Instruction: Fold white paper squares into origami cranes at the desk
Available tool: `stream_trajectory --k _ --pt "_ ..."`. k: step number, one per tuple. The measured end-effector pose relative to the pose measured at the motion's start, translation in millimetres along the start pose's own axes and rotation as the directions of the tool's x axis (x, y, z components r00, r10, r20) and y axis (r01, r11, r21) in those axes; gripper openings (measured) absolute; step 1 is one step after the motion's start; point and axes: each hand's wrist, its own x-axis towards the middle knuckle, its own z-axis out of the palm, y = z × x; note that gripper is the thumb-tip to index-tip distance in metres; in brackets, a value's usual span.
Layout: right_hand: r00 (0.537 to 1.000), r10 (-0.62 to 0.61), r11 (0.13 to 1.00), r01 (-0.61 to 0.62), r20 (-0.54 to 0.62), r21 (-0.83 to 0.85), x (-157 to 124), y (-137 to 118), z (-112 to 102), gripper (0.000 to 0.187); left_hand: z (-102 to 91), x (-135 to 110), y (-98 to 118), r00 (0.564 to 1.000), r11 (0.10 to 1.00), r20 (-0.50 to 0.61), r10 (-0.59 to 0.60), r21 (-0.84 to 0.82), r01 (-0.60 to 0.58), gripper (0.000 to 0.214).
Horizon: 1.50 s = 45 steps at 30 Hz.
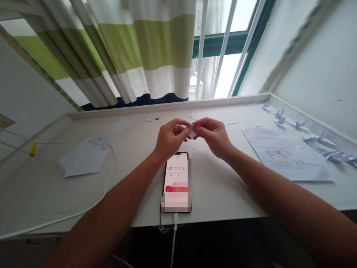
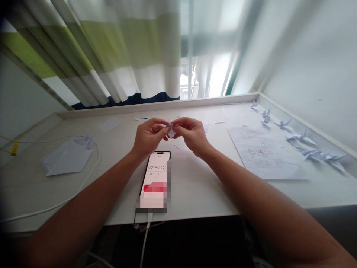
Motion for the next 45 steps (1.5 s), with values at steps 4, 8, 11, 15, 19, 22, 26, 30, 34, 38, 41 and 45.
stream_trajectory --k 4,8,11,15,19,22,26,30,34,38,41,45 --pt "1.0 0.018 1.0 -0.018 0.013 -0.002 0.3 0.3 -1.7 0.013 -3.0 -0.2 -0.3 1.0 0.999 0.02 0.005 0.054 -0.006 0.021" --pt "0.999 0.036 0.998 -0.034 0.03 -0.052 -0.2 -1.1 -2.5 0.015 -1.8 -0.9 -1.7 0.999 0.997 0.042 0.007 0.073 -0.01 0.023" --pt "0.999 0.014 0.998 -0.012 0.03 -0.064 -0.5 -1.7 -2.3 0.015 0.6 -0.9 -3.3 1.0 1.0 0.013 -0.006 0.015 0.006 0.025" --pt "1.0 0.006 0.999 -0.006 0.006 -0.04 0.0 -0.7 -2.3 0.015 2.3 0.2 -5.4 0.999 0.998 0.001 -0.033 -0.059 0.033 0.031" --pt "1.0 -0.013 1.0 0.013 0.002 -0.006 0.3 -0.5 -1.9 0.009 2.1 1.2 -6.2 0.999 0.994 0.012 -0.049 -0.097 0.05 0.035" --pt "0.999 -0.033 0.999 0.033 0.003 -0.037 -0.3 -2.0 -0.9 0.002 1.3 1.7 -6.4 0.997 0.991 0.038 -0.065 -0.115 0.069 0.036" --pt "1.0 -0.009 0.994 0.01 0.009 -0.112 -0.8 -3.9 -1.2 0.004 -0.2 2.4 -8.0 0.993 0.99 0.062 -0.1 -0.092 0.106 0.037" --pt "0.999 0.007 0.992 0.0 0.053 -0.122 0.0 -2.8 -3.5 0.006 -2.0 3.0 -9.8 0.995 0.992 0.049 -0.09 -0.08 0.094 0.036" --pt "0.999 -0.004 0.995 0.007 0.039 -0.096 0.7 0.1 -5.0 0.019 -3.0 3.2 -11.4 0.996 0.993 0.032 -0.089 -0.073 0.091 0.038" --pt "1.0 0.003 0.992 0.0 0.022 -0.122 1.7 1.8 -5.9 0.029 -3.1 4.1 -14.0 0.995 0.993 0.02 -0.097 -0.066 0.098 0.035" --pt "1.0 0.004 0.989 -0.001 0.024 -0.15 2.6 3.2 -6.8 0.029 -3.2 4.8 -14.4 0.996 0.993 0.004 -0.085 -0.076 0.085 0.033" --pt "0.999 -0.011 0.986 0.018 0.042 -0.166 3.2 5.4 -8.1 0.03 -4.4 5.4 -12.4 0.995 0.992 0.019 -0.1 -0.072 0.101 0.032"
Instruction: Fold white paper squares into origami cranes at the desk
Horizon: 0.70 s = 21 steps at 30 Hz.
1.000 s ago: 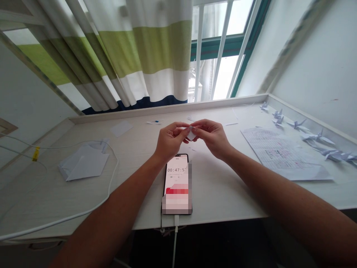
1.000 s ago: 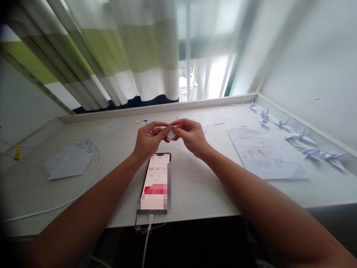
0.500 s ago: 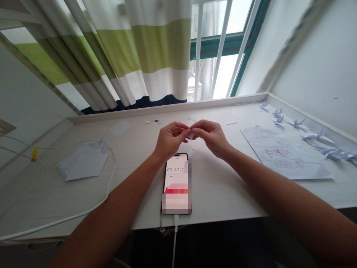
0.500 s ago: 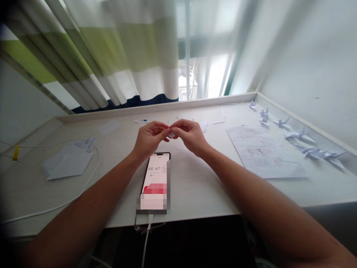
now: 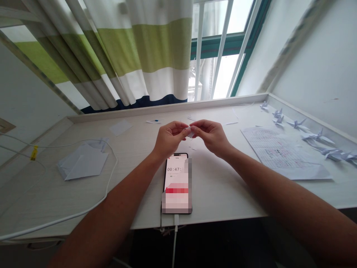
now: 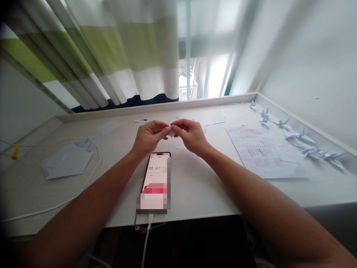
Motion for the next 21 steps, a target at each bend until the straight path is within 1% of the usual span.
stream_trajectory --k 7,13,21 --pt "0.999 0.008 0.999 -0.01 -0.037 -0.034 -0.7 -1.3 0.9 0.032 -2.1 1.1 0.2 1.0 0.999 0.002 -0.026 0.028 0.026 0.034" --pt "1.0 0.017 1.0 -0.017 -0.015 0.0 -0.7 -2.2 0.5 0.026 -2.8 1.2 -1.4 1.0 0.998 0.011 0.015 0.053 -0.016 0.031" --pt "1.0 -0.003 1.0 0.003 0.005 -0.001 -1.1 -4.0 0.5 0.026 -5.7 2.2 -1.9 0.999 0.999 0.028 0.025 0.047 -0.026 0.025"
